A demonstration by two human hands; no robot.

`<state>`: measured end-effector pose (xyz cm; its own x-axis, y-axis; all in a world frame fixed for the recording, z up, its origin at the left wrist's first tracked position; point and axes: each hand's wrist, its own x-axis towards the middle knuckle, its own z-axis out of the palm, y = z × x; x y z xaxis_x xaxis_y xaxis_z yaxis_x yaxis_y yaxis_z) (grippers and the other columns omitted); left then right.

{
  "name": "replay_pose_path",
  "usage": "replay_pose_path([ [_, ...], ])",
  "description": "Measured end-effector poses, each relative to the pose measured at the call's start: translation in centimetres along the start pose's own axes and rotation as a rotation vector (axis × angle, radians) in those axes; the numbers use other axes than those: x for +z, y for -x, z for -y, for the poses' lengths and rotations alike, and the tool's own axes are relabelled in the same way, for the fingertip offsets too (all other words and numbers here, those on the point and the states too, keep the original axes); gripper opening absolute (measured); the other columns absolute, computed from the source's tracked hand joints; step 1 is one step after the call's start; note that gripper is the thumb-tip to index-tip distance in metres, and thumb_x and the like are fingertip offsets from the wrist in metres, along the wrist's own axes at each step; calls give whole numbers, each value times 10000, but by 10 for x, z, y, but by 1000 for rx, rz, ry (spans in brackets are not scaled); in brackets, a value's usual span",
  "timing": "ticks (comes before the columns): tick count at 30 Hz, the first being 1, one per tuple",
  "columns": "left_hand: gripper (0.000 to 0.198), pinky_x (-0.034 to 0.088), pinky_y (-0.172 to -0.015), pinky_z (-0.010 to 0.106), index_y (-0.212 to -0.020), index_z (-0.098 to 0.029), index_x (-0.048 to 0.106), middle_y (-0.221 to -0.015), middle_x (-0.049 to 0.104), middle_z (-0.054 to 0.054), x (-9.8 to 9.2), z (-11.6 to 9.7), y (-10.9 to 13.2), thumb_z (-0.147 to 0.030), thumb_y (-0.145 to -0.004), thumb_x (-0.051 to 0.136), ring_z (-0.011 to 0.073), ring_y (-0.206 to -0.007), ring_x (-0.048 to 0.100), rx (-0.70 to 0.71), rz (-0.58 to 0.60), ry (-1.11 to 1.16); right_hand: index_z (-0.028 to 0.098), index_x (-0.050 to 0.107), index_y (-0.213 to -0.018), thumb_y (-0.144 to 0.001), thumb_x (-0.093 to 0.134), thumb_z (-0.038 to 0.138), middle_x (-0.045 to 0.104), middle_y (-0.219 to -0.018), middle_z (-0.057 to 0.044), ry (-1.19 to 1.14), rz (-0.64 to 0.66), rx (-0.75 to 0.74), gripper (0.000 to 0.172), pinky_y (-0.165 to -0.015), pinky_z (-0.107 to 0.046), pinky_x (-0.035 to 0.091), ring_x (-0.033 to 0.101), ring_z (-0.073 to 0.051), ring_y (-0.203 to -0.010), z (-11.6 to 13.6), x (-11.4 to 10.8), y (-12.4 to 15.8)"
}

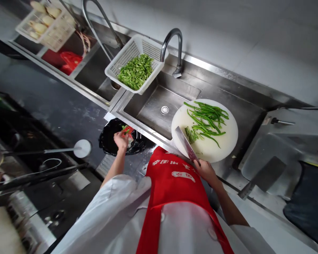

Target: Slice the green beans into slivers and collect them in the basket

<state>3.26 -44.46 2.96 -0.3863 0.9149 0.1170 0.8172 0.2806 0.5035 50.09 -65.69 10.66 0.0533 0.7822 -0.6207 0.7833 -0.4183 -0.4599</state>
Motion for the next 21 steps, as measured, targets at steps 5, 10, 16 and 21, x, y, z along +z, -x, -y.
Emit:
replay_pose_path([
  [5, 227, 485, -870, 428, -938, -166, 729, -936, 551, 75, -3, -12, 17, -376, -883, 663, 233, -938, 510, 339, 41, -3, 156, 755, -983, -1025, 398, 389, 771, -934, -128, 31, -10, 12, 428, -759, -237, 437, 707, -222, -938, -5, -3, -15],
  [10, 312, 478, -771, 364, -1120, -188, 697, -906, 555, 76, 92, -144, 107, -354, -1028, 450, 208, -860, 512, 960, 544, 270, 149, 755, -1030, -1043, 382, 387, 773, -983, -132, 109, -50, 39, 443, -776, -240, 442, 714, -223, -951, -7, -6, -18],
  [16, 313, 510, -888, 366, -1185, -174, 636, -1094, 573, 107, 145, -187, 147, -319, -1051, 393, 207, -1005, 543, 1054, 593, 449, 146, 725, -1049, -1071, 351, 365, 767, -1018, -142, 213, -44, 68, 433, -831, -238, 425, 707, -214, -969, 7, -5, -8],
  [21, 261, 533, -936, 387, -1193, -183, 620, -1123, 600, 110, 146, -176, 140, -283, -1042, 432, 210, -1051, 578, 1237, 676, 493, 140, 687, -1082, -1083, 309, 370, 757, -992, -148, 244, -28, 111, 442, -824, -251, 424, 709, -223, -945, 11, 2, -5],
])
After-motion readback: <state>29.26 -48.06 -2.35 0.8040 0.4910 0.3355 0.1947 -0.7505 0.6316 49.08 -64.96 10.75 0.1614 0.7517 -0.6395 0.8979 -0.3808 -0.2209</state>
